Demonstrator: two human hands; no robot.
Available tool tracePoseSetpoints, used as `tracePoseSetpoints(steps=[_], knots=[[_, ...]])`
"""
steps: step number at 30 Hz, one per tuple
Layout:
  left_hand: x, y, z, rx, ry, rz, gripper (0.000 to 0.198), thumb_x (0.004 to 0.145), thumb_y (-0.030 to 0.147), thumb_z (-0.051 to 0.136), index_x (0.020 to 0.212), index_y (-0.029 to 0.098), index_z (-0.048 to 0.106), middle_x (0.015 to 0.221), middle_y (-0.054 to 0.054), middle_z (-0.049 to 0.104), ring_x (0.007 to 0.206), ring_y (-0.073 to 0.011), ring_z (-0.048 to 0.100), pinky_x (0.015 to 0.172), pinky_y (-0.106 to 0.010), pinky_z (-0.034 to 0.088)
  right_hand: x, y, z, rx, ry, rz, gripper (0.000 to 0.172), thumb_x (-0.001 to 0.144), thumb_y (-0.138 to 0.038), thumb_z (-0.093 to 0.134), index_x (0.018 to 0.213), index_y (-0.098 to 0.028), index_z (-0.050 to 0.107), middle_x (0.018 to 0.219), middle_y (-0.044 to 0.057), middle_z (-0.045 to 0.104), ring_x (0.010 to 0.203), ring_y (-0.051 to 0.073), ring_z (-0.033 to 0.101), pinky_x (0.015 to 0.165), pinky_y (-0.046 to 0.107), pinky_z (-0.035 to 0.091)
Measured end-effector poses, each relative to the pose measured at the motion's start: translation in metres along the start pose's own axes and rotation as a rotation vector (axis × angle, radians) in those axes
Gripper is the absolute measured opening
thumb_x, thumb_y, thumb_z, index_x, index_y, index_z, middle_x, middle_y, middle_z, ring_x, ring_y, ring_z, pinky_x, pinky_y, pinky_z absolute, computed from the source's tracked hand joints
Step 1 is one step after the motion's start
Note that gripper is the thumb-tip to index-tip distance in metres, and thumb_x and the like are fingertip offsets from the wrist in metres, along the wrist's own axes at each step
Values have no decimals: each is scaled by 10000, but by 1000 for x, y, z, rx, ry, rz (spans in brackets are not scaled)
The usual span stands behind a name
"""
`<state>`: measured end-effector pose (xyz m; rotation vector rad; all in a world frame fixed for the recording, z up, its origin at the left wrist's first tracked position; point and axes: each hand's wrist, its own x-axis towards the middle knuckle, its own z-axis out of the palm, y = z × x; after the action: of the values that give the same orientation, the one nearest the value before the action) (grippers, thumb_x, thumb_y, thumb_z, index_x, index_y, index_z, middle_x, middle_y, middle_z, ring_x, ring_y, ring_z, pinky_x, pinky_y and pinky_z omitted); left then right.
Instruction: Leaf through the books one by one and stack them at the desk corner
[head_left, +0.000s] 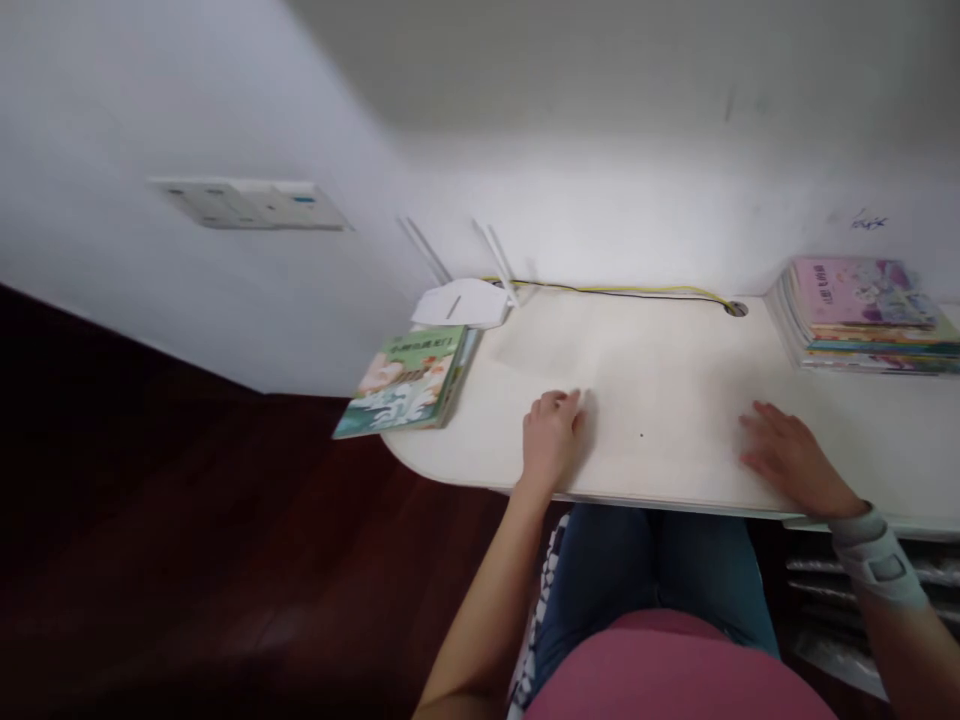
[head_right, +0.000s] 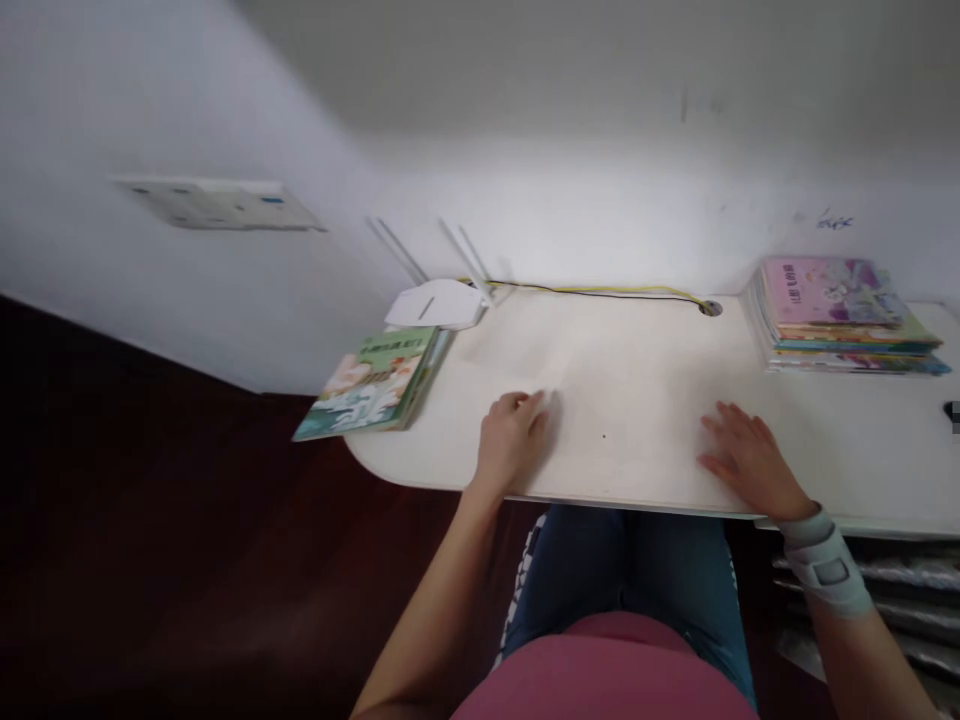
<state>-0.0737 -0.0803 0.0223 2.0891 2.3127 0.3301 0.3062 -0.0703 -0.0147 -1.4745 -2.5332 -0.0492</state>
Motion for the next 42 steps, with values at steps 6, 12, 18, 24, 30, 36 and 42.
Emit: tracePoseSetpoints(steps=[6,12,18,24,30,36,42], knots=[[53,-100,-41,114,144,-354,498,924,326,407,1379,126,427,1434,-235,415,1314,-370,382,1012,-505,341,18,39,14,111,140,27,495,919,-459,383,1311,-201,539,1389,158,510,1320,328,437,1069,512,376],[60,-148,-17,227,-24,-508,652,904,356,412,1431,-9,291,1419,-353,359,1311,-465,345,966,-600,344,32,45,38,117,120,-8,573,915,-456,360,1340,-96,490,1396,209,495,1330,328,427,1064,506,392],[31,-126,-4,350,61,-475,541,892,120,234,1398,-24,361,1335,-372,443,1229,-445,463,879,-553,429,34,44,46,58,65,-6,520,909,-438,343,1316,-165,515,1392,175,517,1312,328,452,1010,557,416],[22,-123,-59,289,-112,-428,427,876,127,305,1216,25,541,1039,-279,649,969,-367,652,791,-465,497,34,35,40,0,59,-12,530,878,-460,407,1334,-206,498,1390,163,521,1296,339,464,998,565,409],[0,-101,-116,-4,188,-398,410,919,324,332,1255,174,513,1013,-148,685,918,-311,655,804,-472,499,35,21,32,-51,23,-14,583,862,-532,462,1329,-185,503,1439,189,456,1332,354,410,1017,581,365],[11,-3,-63,-1127,154,-71,471,853,424,445,1235,166,544,958,-62,700,823,-190,637,730,-308,518,36,21,28,-28,-7,4,582,876,-532,459,1345,-188,492,1452,182,443,1350,339,385,1040,568,338],[25,84,0,-1610,-213,-163,470,813,372,512,1234,163,534,958,-56,712,771,-182,658,670,-287,510,36,19,25,-38,-33,8,600,893,-543,433,1374,-187,471,1477,176,413,1363,331,370,1053,559,327]])
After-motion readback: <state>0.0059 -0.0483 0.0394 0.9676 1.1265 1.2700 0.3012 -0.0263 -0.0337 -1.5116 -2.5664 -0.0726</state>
